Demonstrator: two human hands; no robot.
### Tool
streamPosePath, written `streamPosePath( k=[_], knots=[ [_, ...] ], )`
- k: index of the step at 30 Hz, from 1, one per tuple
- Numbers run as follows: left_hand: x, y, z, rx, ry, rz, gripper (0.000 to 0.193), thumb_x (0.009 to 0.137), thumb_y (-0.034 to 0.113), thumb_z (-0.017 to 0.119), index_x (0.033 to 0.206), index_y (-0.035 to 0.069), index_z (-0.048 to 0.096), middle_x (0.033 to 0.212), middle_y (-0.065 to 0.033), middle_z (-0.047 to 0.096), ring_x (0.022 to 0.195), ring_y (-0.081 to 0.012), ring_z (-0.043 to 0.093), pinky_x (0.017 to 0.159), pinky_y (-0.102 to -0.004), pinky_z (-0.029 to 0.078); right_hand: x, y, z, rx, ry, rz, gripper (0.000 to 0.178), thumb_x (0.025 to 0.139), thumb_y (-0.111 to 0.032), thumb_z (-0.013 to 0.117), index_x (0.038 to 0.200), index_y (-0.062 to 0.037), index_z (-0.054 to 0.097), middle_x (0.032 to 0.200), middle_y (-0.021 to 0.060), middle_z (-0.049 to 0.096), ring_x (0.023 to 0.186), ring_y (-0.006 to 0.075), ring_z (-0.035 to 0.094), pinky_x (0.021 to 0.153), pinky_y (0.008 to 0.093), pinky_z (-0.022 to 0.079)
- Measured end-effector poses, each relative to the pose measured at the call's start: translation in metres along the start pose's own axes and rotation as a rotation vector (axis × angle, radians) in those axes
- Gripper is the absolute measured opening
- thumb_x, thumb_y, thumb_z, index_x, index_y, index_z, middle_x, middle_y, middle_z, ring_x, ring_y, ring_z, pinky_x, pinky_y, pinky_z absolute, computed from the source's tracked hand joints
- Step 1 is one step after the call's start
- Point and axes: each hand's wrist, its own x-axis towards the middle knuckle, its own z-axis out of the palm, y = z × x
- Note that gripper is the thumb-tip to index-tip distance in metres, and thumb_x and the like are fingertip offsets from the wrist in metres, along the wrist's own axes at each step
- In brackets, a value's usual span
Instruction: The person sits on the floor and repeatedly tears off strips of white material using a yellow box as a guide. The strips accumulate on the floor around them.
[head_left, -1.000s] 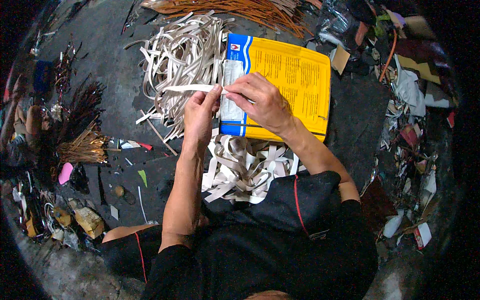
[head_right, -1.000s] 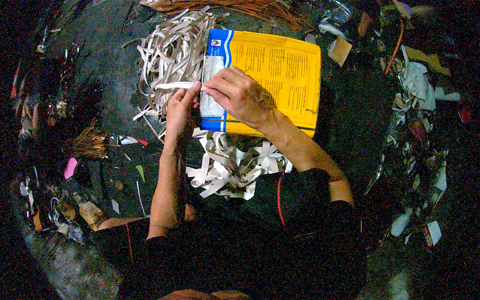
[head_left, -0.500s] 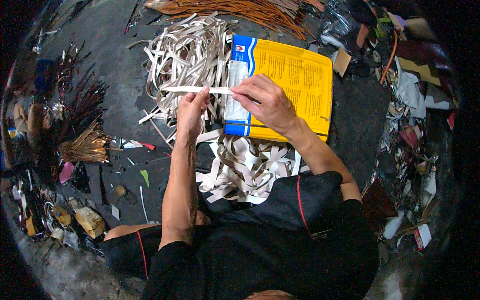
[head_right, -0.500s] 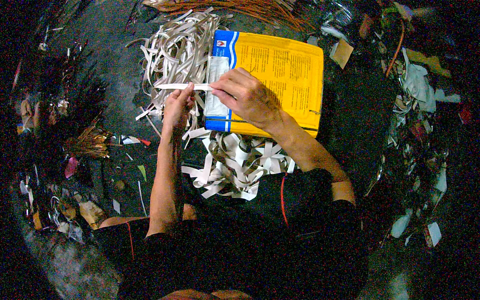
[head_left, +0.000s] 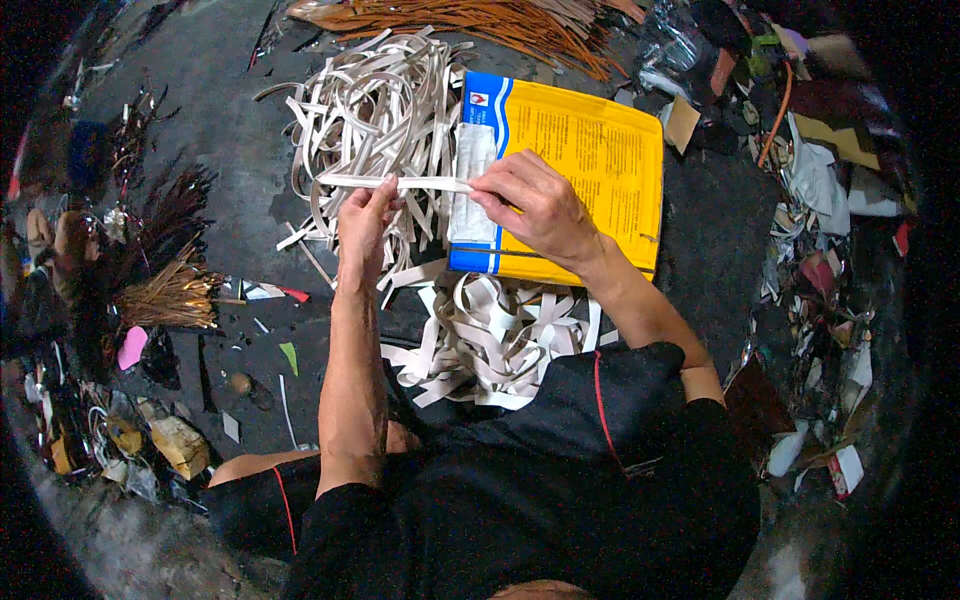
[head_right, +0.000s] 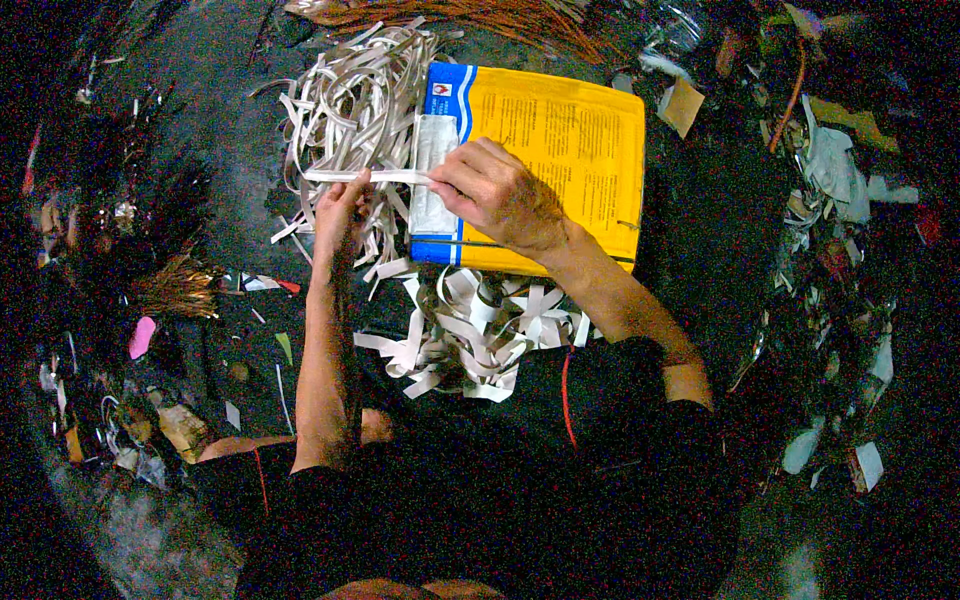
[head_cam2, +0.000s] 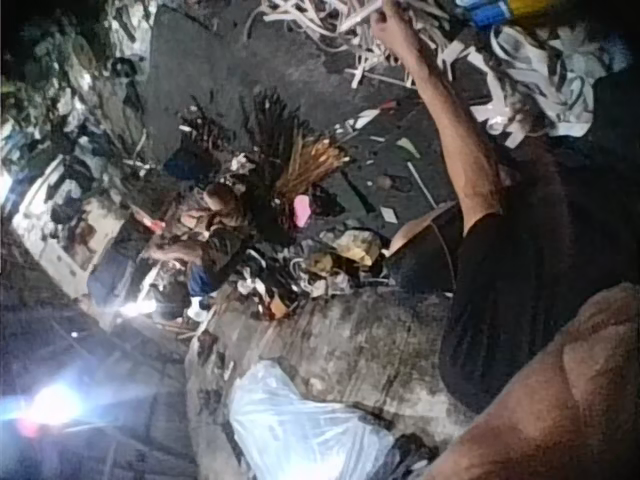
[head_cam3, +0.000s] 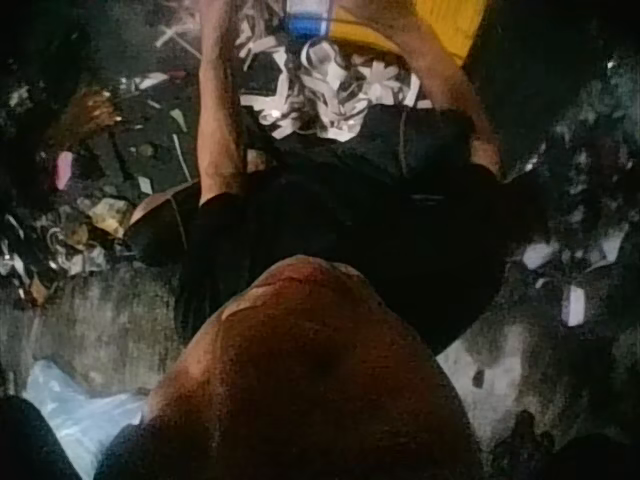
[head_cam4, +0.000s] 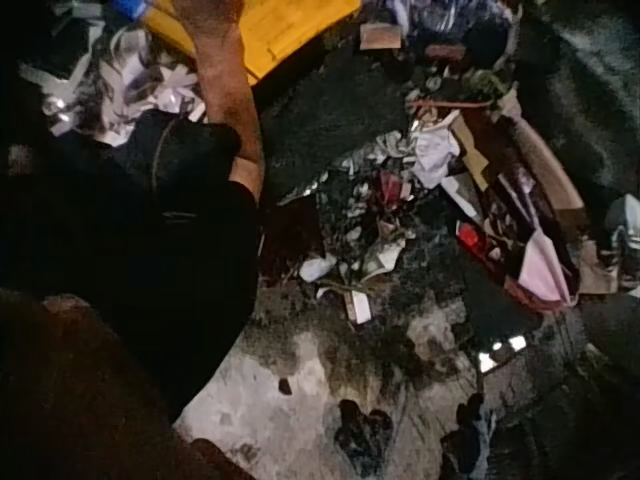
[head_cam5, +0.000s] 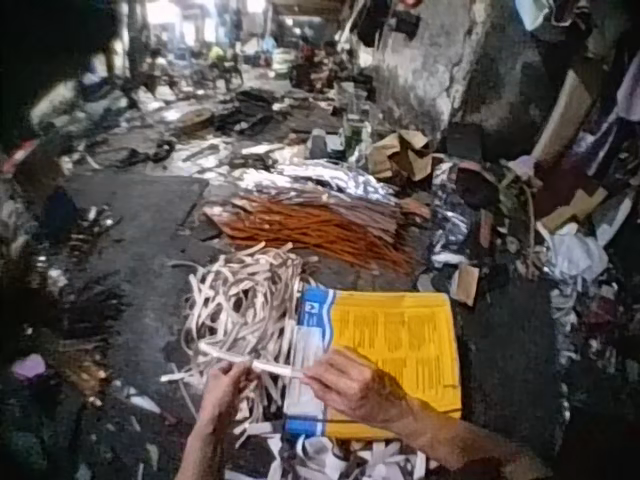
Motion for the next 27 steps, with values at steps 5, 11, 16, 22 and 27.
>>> streamPosePath(
  k=[5, 11, 16, 22, 27],
  knots=[
    [0.001, 0.001, -0.012, 0.067, 0.046, -0.038, 0.023, 0.087, 0.025, 0.071, 0.087, 0.003, 0.063, 0.073, 0.0009, 0.059, 0.059, -0.0037, 0.045, 0.053, -0.0189, 0.034, 0.009, -0.002, 0.008, 0.040, 0.004, -0.028, 0.015, 0.075, -0.004, 0.073, 0.089, -0.0024, 0.067, 0.081, 0.0083, 0.061, 0.075, 0.0244, 0.060, 0.066, 0.0343, 0.050],
    [-0.002, 0.009, -0.014, 0.195, 0.087, 0.019, 0.022, 0.087, 0.025, 0.070, 0.082, 0.005, 0.063, 0.070, 0.0018, 0.057, 0.058, -0.0044, 0.043, 0.054, -0.0204, 0.033, 0.006, -0.001, 0.005, -0.017, -0.016, -0.043, 0.018, 0.075, -0.003, 0.070, 0.091, -0.0026, 0.064, 0.081, 0.0088, 0.058, 0.077, 0.0257, 0.059, 0.069, 0.0356, 0.050],
    [0.004, 0.006, -0.027, 0.057, 0.047, -0.002, 0.018, 0.090, 0.021, 0.067, 0.087, 0.004, 0.061, 0.075, -0.0007, 0.060, 0.060, -0.0066, 0.049, 0.052, -0.0216, 0.037, -0.003, -0.011, 0.002, -0.164, -0.059, -0.056, 0.019, 0.076, -0.005, 0.067, 0.095, -0.0033, 0.064, 0.083, 0.0087, 0.057, 0.078, 0.0256, 0.058, 0.070, 0.0357, 0.049],
    [0.001, 0.075, -0.014, -0.154, -0.074, 0.172, 0.019, 0.095, 0.021, 0.058, 0.103, 0.005, 0.058, 0.091, -0.0046, 0.063, 0.080, -0.0138, 0.059, 0.072, -0.0313, 0.051, -0.008, -0.022, -0.018, -0.172, -0.166, 0.097, 0.035, 0.078, -0.007, 0.066, 0.113, -0.0106, 0.065, 0.089, 0.0073, 0.056, 0.084, 0.0260, 0.057, 0.072, 0.0374, 0.045],
    [-0.042, 0.149, 0.052, 0.152, -0.132, 0.379, 0.043, 0.095, 0.030, 0.057, 0.127, 0.001, 0.054, 0.094, -0.0050, 0.065, 0.085, -0.0106, 0.060, 0.078, -0.0274, 0.048, -0.023, -0.040, -0.065, 0.311, -0.242, 0.309, 0.023, 0.087, -0.013, 0.063, 0.109, -0.0059, 0.067, 0.090, 0.0100, 0.064, 0.086, 0.0236, 0.063, 0.079, 0.0344, 0.048]
  ],
)
